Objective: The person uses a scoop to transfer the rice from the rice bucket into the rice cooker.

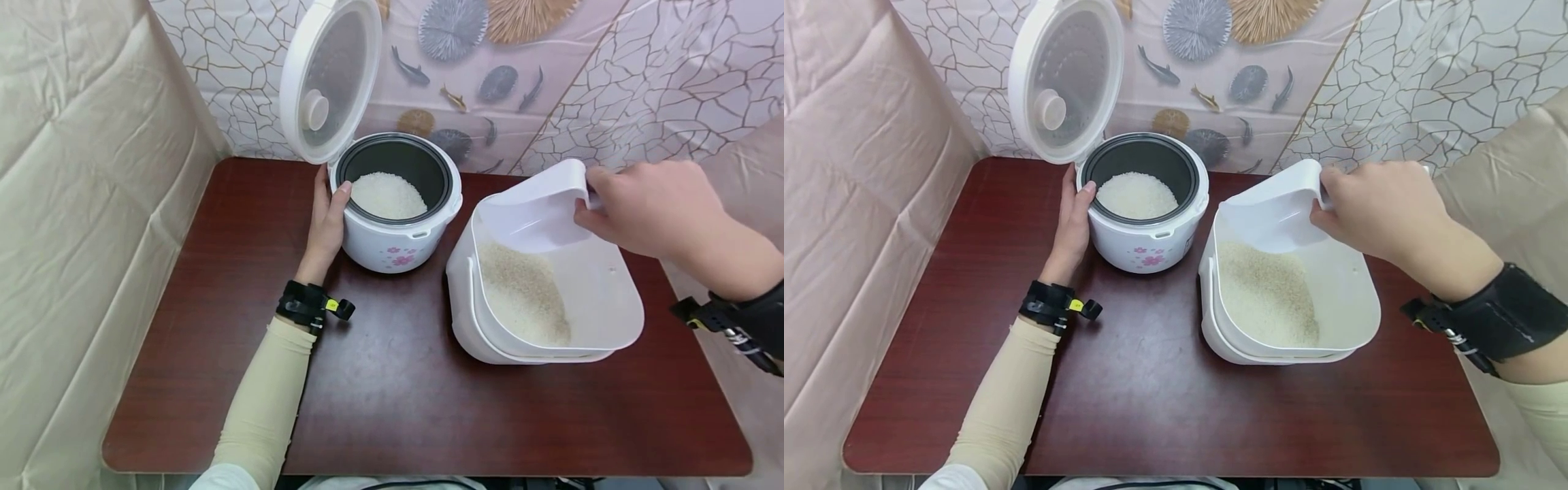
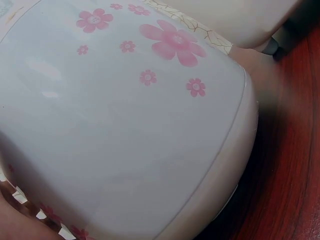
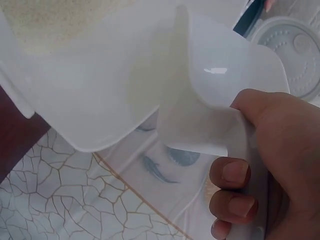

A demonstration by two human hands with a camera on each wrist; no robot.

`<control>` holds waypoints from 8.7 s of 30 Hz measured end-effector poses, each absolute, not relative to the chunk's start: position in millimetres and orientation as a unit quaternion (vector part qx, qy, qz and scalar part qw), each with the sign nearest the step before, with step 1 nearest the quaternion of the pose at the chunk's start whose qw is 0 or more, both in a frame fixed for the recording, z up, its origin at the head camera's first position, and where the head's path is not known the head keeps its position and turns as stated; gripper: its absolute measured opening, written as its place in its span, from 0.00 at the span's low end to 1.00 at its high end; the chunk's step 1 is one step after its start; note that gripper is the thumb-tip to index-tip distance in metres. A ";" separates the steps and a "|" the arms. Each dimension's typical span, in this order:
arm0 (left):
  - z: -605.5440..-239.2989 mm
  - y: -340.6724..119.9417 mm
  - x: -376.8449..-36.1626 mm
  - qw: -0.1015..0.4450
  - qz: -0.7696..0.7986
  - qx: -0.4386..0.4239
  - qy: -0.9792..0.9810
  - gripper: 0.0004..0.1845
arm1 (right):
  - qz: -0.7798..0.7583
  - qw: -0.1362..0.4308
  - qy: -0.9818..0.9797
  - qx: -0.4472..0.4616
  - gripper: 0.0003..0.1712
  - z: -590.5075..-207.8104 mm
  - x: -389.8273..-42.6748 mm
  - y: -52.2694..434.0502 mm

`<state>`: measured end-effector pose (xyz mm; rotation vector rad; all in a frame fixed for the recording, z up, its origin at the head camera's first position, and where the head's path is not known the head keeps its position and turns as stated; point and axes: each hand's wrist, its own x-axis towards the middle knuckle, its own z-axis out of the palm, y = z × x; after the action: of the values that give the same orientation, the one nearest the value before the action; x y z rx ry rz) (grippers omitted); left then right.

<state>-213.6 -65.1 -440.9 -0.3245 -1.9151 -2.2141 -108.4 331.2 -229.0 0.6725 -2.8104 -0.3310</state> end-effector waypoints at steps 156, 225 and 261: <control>-448.7 -64.7 -213.4 0.114 -0.726 -0.101 -0.671 0.46 | 0.029 -0.458 -0.855 0.241 0.26 -344.0 -163.0 304.0; -448.5 -64.5 -215.1 0.114 -0.727 -0.101 -0.669 0.45 | 0.030 -0.463 -0.849 0.251 0.15 -343.9 -166.0 306.6; -446.4 -59.9 -214.7 0.108 -0.741 -0.106 -0.654 0.44 | 0.028 -0.429 -0.863 0.263 0.20 -332.3 -166.1 312.0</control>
<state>-214.7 -59.9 -446.4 -0.3118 -1.9237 -2.1815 -166.1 312.0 -332.3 1.1744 -3.8520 0.1265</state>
